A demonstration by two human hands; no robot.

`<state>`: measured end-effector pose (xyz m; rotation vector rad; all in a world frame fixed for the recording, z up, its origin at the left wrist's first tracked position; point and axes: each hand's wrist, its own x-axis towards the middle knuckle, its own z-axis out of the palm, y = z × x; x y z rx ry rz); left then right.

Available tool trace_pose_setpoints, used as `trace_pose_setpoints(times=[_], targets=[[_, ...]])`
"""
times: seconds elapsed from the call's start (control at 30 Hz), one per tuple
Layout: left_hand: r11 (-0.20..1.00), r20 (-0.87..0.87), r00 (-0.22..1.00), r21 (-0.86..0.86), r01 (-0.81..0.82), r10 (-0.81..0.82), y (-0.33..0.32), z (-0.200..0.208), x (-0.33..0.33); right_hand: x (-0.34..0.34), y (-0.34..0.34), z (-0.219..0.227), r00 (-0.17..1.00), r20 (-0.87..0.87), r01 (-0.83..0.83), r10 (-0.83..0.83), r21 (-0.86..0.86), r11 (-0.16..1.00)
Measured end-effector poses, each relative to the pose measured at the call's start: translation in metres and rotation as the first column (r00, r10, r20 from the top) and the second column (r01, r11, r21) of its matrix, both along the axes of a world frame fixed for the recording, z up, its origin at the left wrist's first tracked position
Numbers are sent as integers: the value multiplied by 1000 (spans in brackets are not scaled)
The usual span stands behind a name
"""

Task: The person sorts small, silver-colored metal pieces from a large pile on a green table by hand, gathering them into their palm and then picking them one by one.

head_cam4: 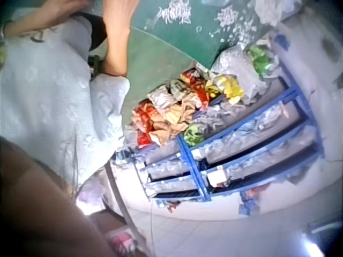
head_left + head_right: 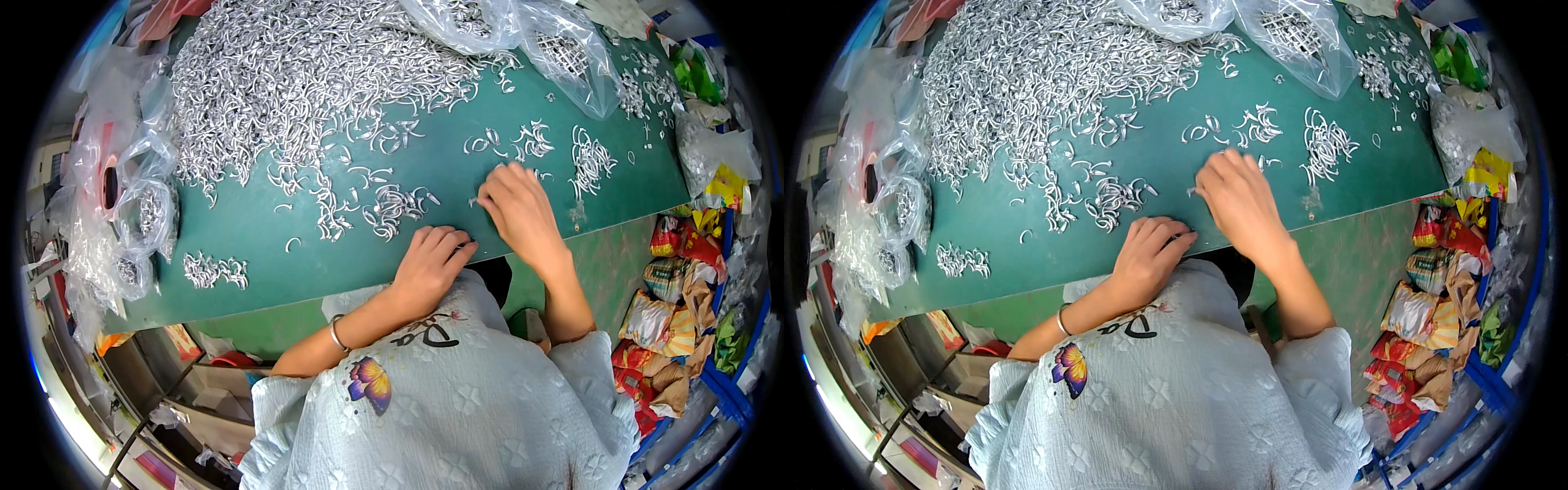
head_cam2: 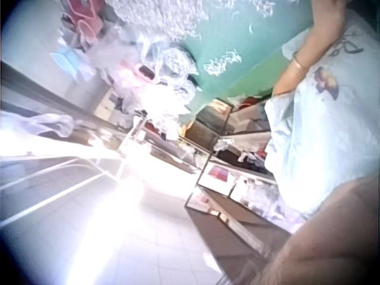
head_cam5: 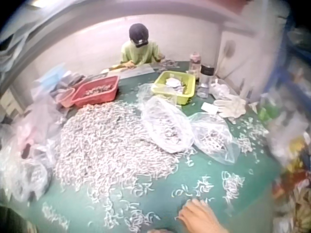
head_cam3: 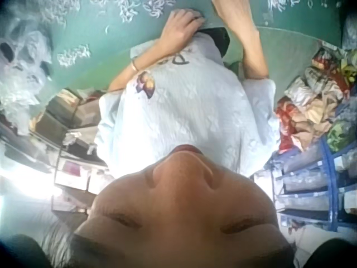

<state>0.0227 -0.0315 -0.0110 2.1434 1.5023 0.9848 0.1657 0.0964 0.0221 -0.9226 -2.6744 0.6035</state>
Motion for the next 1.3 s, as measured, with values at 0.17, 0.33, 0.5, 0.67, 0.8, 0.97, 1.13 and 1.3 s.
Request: trace_pose_setpoints(times=[0.17, 0.33, 0.5, 0.67, 0.8, 0.97, 1.13, 1.3], targets=[[1000, 27, 999, -5, 25, -25, 0, -4, 0, -3, -27, -12, 981, -191, 8, -36, -149, 989], [1000, 41, 999, 16, 0, -1, 2, -3, 1, 14, -8, -5, 960, -194, 186, -202, -100, 977], [1000, 51, 999, 7, -17, 16, -1, -4, 0, 62, 30, -1, 816, -151, 575, -558, 121, 809], [1000, 49, 999, 15, -24, 23, -2, 0, -1, 32, 20, 1, 844, -321, 492, -429, 147, 858], [999, 67, 997, 7, -46, 46, -9, -4, -3, -32, -3, -9, 931, -362, 12, -47, -100, 995], [994, 98, 989, 11, -109, 108, -21, -5, -13, -80, -14, -22, 969, -234, -98, 77, -76, 992], [990, 91, 986, -21, -141, 143, -33, -5, -25, -73, -5, -30, 952, -305, 6, -34, -94, 996], [988, 108, 983, -35, -147, 150, -36, -4, -30, -63, -6, -17, 955, -268, 102, -125, -97, 990]])
